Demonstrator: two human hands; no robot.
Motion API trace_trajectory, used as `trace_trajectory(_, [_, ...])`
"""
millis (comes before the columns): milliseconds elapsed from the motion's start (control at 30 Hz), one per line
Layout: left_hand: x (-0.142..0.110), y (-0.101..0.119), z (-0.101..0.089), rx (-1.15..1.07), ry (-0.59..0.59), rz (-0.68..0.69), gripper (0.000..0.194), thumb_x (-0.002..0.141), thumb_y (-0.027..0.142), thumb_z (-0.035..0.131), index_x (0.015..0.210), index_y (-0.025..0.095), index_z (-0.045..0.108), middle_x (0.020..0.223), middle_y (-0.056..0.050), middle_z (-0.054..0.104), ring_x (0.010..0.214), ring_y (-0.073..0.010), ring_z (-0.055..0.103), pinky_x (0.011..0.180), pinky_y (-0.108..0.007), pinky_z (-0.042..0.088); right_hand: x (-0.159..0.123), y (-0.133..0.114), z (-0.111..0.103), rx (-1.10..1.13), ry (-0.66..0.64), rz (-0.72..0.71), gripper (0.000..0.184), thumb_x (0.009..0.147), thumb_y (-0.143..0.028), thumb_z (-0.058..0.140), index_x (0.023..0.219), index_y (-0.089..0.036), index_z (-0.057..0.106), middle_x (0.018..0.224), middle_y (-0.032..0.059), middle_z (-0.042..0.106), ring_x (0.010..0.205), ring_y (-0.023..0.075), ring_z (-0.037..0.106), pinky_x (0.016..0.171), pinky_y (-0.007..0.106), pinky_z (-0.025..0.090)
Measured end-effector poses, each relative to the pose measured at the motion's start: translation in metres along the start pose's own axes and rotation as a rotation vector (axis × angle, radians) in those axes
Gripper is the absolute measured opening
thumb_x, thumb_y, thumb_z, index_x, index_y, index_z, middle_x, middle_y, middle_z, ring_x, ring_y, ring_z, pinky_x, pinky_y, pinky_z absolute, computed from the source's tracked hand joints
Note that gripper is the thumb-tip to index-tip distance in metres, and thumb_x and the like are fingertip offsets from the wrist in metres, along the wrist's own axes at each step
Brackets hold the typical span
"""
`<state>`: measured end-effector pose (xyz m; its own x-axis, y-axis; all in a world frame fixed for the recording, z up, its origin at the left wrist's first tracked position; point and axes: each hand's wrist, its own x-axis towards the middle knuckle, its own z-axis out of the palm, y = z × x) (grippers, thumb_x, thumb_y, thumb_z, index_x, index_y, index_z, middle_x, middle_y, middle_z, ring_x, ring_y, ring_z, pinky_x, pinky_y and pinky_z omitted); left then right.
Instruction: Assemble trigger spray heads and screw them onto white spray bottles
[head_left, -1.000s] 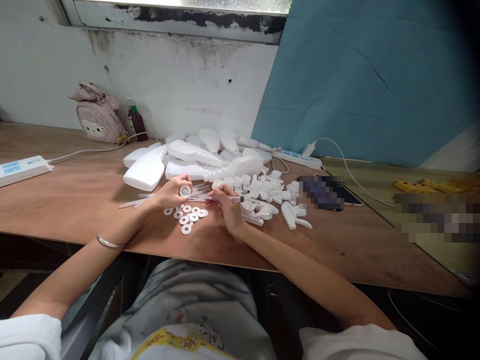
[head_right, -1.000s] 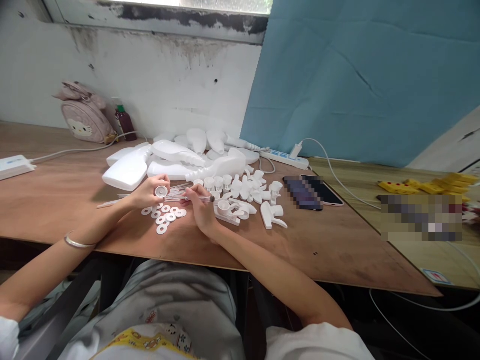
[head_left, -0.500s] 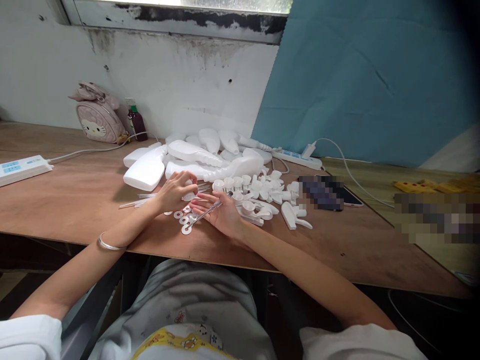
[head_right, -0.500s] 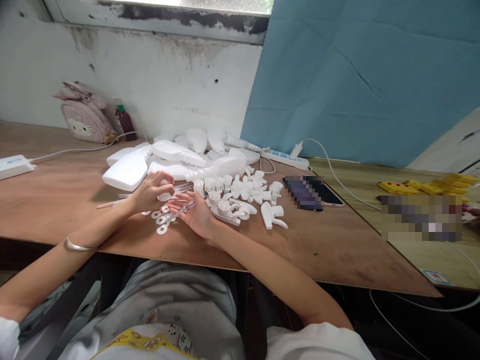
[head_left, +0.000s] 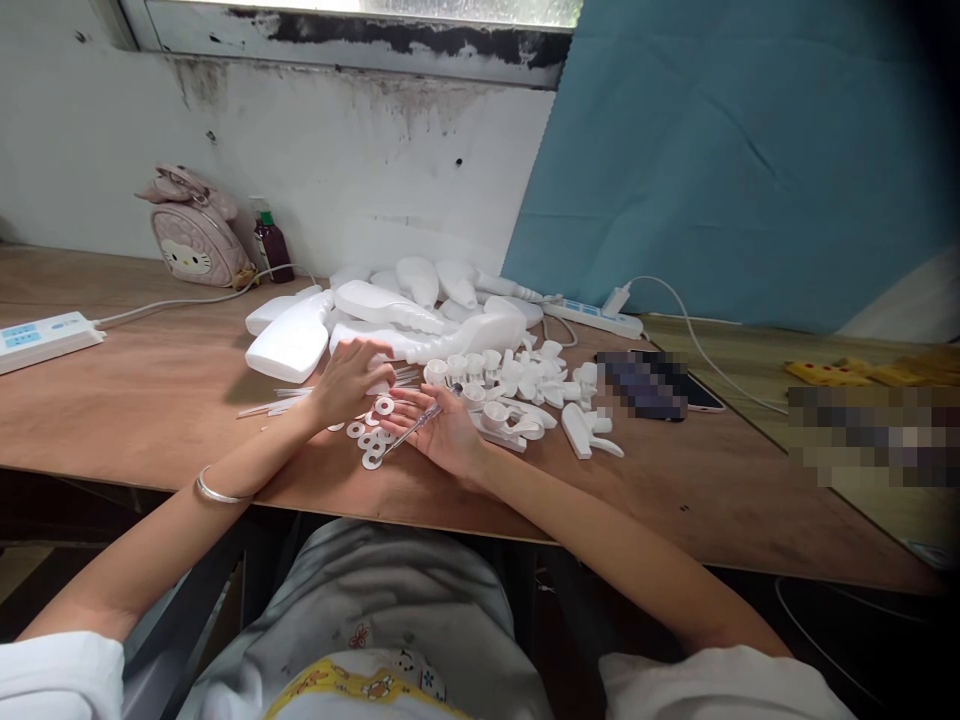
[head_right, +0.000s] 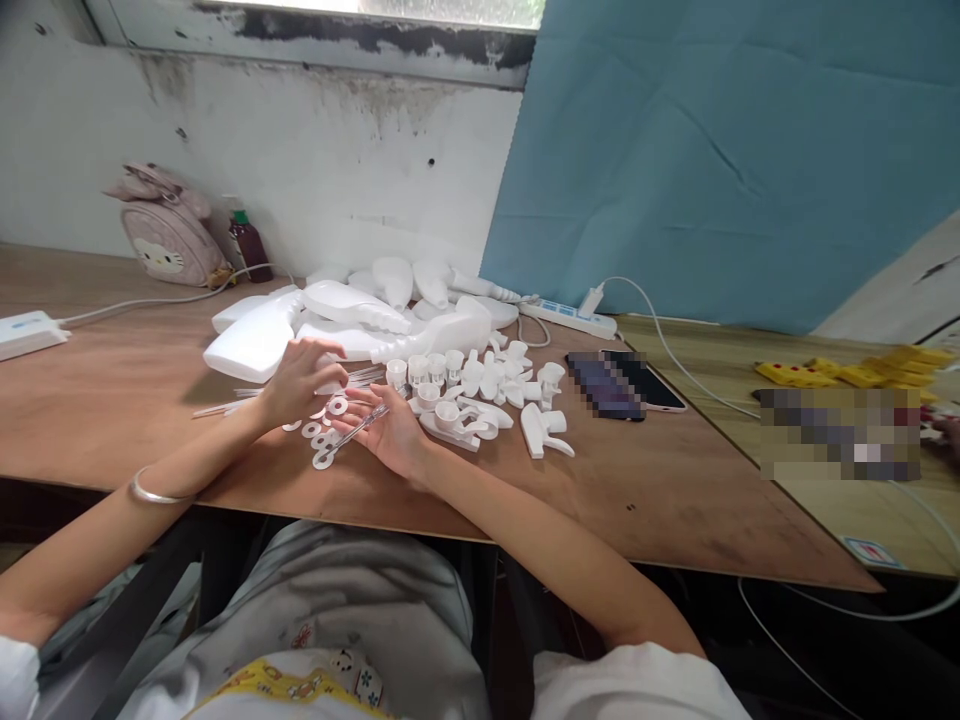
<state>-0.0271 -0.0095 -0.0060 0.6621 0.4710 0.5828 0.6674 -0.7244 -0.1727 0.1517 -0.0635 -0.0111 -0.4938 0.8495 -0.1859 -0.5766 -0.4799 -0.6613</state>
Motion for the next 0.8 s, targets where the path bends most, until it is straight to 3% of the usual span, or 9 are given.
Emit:
trace_trajectory(200, [0.004,-0.004,-0.001,-0.292,0.264,-0.231,0.027,0.07,0.013,0.052,0.096,0.018,0.044,0.101,-0.009,0.046,0.097,-0.0221,0.045,0.085,-0.037,0.038,0.0,0.0,-0.004,-0.1,0.009,-0.029,0.027,0.08,-0.033,0.042,0.091,-0.014,0.059,0.083,0.0067,0.067,0.082,0.0157,0.063,0.087,0.032,0.045])
trace_trajectory(367, [0.006,-0.004,-0.001,-0.398,0.336,-0.37,0.037,0.067,0.017,0.06,0.098,0.017,0.041,0.1,-0.008,0.046,0.097,-0.0206,0.047,0.085,-0.034,0.04,-0.002,-0.002,-0.003,-0.145,-0.02,-0.065,0.03,0.078,-0.034,0.045,0.096,-0.016,0.06,0.095,0.0076,0.068,0.097,0.0169,0.06,0.094,0.031,0.039])
trace_trajectory(600, [0.009,-0.004,-0.001,-0.629,0.212,-0.635,0.043,0.062,0.029,0.067,0.094,0.016,0.043,0.093,-0.005,0.054,0.076,-0.015,0.052,0.069,-0.028,0.043,-0.004,-0.003,-0.002,-0.169,-0.098,-0.083,0.029,0.077,-0.034,0.045,0.092,-0.015,0.061,0.088,0.007,0.068,0.085,0.0175,0.064,0.088,0.035,0.044])
trace_trajectory(733, [0.01,-0.003,-0.003,-0.944,0.078,-0.814,0.038,0.064,0.036,0.065,0.09,0.015,0.048,0.094,-0.006,0.054,0.081,-0.0168,0.054,0.068,-0.029,0.046,-0.005,-0.003,-0.002,-0.213,-0.092,-0.061,0.026,0.075,-0.033,0.048,0.087,-0.014,0.061,0.077,0.0052,0.067,0.063,0.0136,0.06,0.064,0.029,0.05])
trace_trajectory(800, [0.011,-0.004,-0.003,-1.143,0.014,-0.93,0.038,0.064,0.036,0.065,0.09,0.015,0.049,0.089,-0.005,0.056,0.08,-0.0168,0.055,0.064,-0.027,0.046,-0.005,-0.003,-0.002,-0.238,-0.061,-0.066,0.023,0.073,-0.031,0.051,0.085,-0.014,0.061,0.069,0.002,0.064,0.051,0.0089,0.053,0.048,0.021,0.043])
